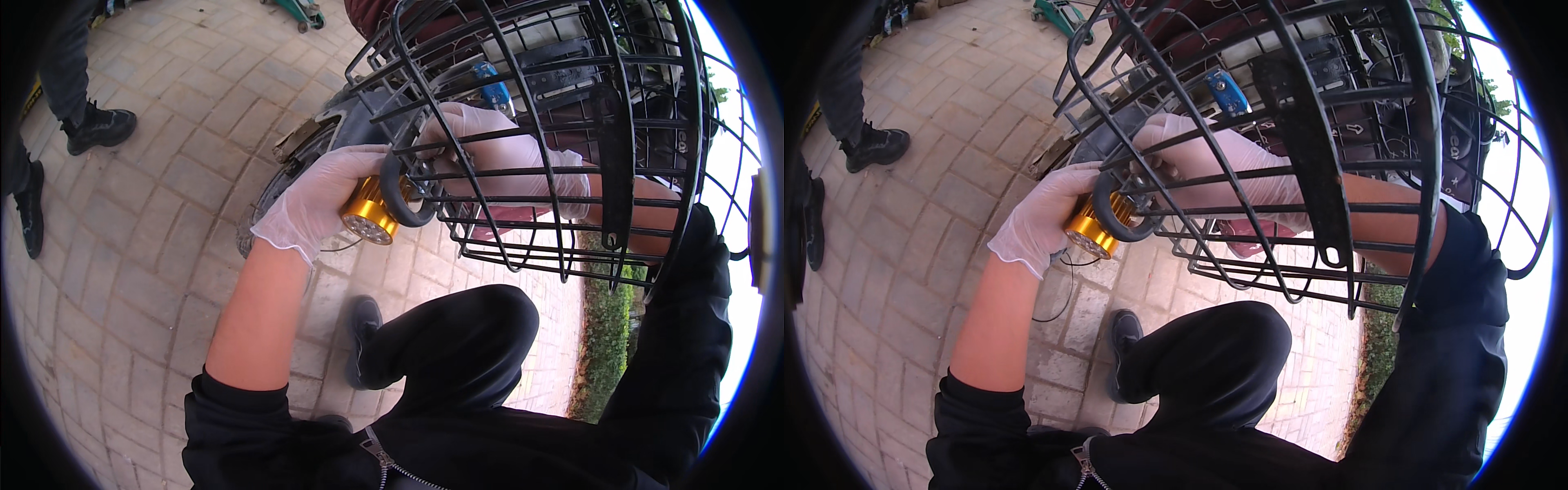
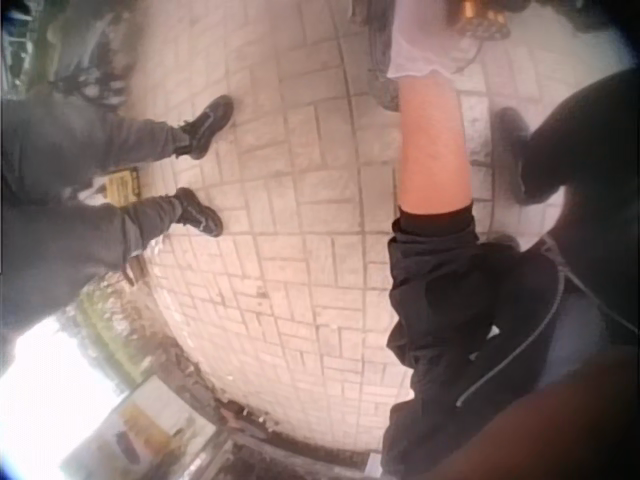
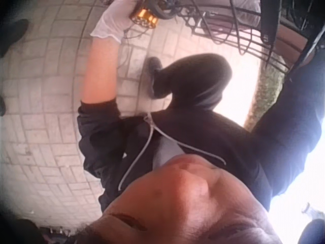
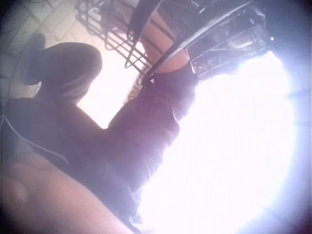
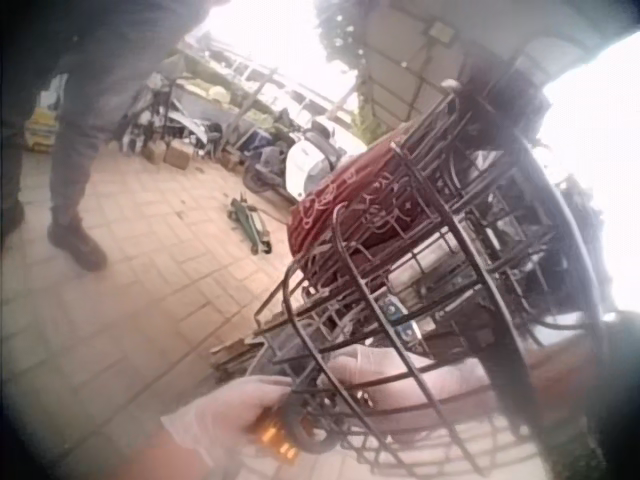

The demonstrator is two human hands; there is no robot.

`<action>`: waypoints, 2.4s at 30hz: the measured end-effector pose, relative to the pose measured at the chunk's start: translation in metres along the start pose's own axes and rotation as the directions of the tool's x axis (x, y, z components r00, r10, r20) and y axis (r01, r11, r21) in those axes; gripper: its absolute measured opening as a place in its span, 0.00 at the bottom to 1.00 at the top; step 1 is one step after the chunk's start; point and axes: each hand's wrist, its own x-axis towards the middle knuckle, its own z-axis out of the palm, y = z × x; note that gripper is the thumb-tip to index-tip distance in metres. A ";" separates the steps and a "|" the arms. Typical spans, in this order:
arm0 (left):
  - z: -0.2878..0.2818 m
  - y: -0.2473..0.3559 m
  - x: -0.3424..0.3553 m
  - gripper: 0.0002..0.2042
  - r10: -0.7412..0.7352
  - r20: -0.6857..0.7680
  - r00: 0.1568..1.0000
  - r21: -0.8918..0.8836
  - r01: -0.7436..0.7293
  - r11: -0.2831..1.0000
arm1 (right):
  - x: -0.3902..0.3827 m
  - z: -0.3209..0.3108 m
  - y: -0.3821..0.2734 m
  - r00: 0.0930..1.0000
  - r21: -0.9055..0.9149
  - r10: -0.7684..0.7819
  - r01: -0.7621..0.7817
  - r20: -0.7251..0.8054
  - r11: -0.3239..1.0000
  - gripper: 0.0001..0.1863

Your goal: The person squats beside a scooter and uses a screwdriver to tighten or adjust a bolt on the front wheel assembly. They hold a gold-colored cylindrical object in the other hand while working on the wheel area.

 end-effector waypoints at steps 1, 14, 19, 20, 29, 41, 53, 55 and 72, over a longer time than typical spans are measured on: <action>0.000 0.000 0.000 0.11 -0.004 0.010 1.000 0.002 0.004 1.000 | 0.000 0.000 0.001 0.999 -0.055 -0.040 0.041 0.010 0.998 0.17; 0.011 0.009 0.004 0.09 -0.160 -0.089 0.983 -0.062 0.155 0.986 | 0.004 -0.032 -0.032 0.978 0.285 0.207 -0.209 0.038 0.936 0.20; 0.008 0.011 0.009 0.08 -0.206 -0.081 0.975 -0.062 0.202 0.977 | 0.006 -0.042 -0.040 0.968 0.379 0.252 -0.237 0.011 0.895 0.19; 0.007 0.010 0.010 0.08 -0.221 -0.068 0.973 -0.079 0.216 0.973 | 0.005 -0.039 -0.041 0.964 0.403 0.267 -0.250 0.015 0.880 0.19; 0.006 0.004 0.008 0.10 -0.205 -0.129 0.970 -0.026 0.203 0.979 | 0.004 -0.008 -0.019 0.907 0.538 0.410 -0.392 0.092 0.746 0.18; 0.003 0.002 0.007 0.11 -0.220 -0.067 0.973 -0.128 0.210 0.969 | 0.008 -0.002 -0.014 0.828 0.639 0.533 -0.506 0.173 0.580 0.16; -0.005 0.016 -0.008 0.11 -0.174 0.102 0.979 -0.225 0.193 0.955 | 0.003 -0.009 -0.026 0.755 0.805 0.589 -0.524 0.288 0.279 0.18; -0.004 0.014 -0.009 0.11 -0.171 0.112 0.979 -0.254 0.195 0.947 | 0.003 -0.011 -0.026 0.744 0.787 0.594 -0.548 0.305 0.282 0.18; -0.001 0.007 -0.012 0.10 0.048 0.187 0.981 -0.027 -0.043 0.999 | 0.013 -0.027 -0.024 0.656 0.636 0.627 -0.706 0.420 0.311 0.18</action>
